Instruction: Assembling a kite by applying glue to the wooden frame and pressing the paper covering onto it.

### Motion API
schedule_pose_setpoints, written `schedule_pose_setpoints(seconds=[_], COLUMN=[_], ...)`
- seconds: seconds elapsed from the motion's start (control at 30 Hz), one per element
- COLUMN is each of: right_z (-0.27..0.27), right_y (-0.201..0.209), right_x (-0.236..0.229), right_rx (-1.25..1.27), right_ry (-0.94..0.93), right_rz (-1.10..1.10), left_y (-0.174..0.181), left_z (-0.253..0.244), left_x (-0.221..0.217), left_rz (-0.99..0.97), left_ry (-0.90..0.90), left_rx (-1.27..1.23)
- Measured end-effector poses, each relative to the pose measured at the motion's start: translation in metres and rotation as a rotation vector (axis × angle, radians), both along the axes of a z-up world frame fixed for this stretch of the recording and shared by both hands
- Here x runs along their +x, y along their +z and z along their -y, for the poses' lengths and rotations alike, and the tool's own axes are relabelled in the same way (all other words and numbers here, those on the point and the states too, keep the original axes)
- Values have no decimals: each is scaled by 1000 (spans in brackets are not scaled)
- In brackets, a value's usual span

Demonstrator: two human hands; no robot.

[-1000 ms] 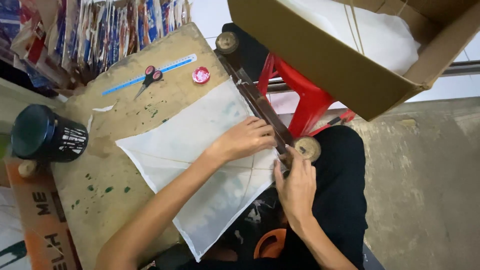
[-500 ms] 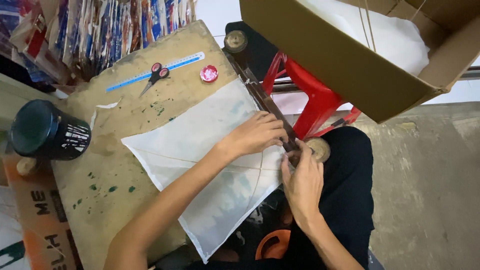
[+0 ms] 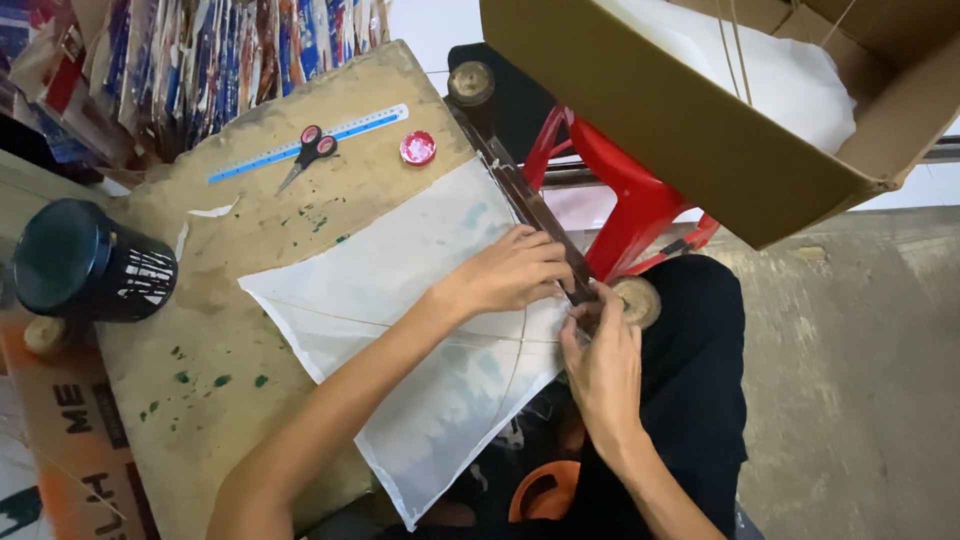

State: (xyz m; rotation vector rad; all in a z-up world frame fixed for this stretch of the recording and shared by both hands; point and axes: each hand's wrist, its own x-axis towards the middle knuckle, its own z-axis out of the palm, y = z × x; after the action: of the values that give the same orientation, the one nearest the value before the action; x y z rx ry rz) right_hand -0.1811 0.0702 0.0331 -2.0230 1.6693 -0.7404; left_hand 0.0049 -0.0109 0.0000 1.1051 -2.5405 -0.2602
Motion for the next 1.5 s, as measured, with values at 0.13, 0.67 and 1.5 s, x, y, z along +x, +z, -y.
schedule_pose_setpoints(seconds=[0.13,0.67,1.5], right_z=[3,12,16], right_y=[2,-15,-15], right_x=[3,-1,-12], right_rx=[48,-12,-163], right_ry=[-32,42,232], right_rz=[21,-14,246], left_y=[0,0,29], left_z=[1,0,21], left_x=[1,1,-8], left_rz=[2,57,283], left_ry=[2,-20,-139], left_rx=[31,48,316])
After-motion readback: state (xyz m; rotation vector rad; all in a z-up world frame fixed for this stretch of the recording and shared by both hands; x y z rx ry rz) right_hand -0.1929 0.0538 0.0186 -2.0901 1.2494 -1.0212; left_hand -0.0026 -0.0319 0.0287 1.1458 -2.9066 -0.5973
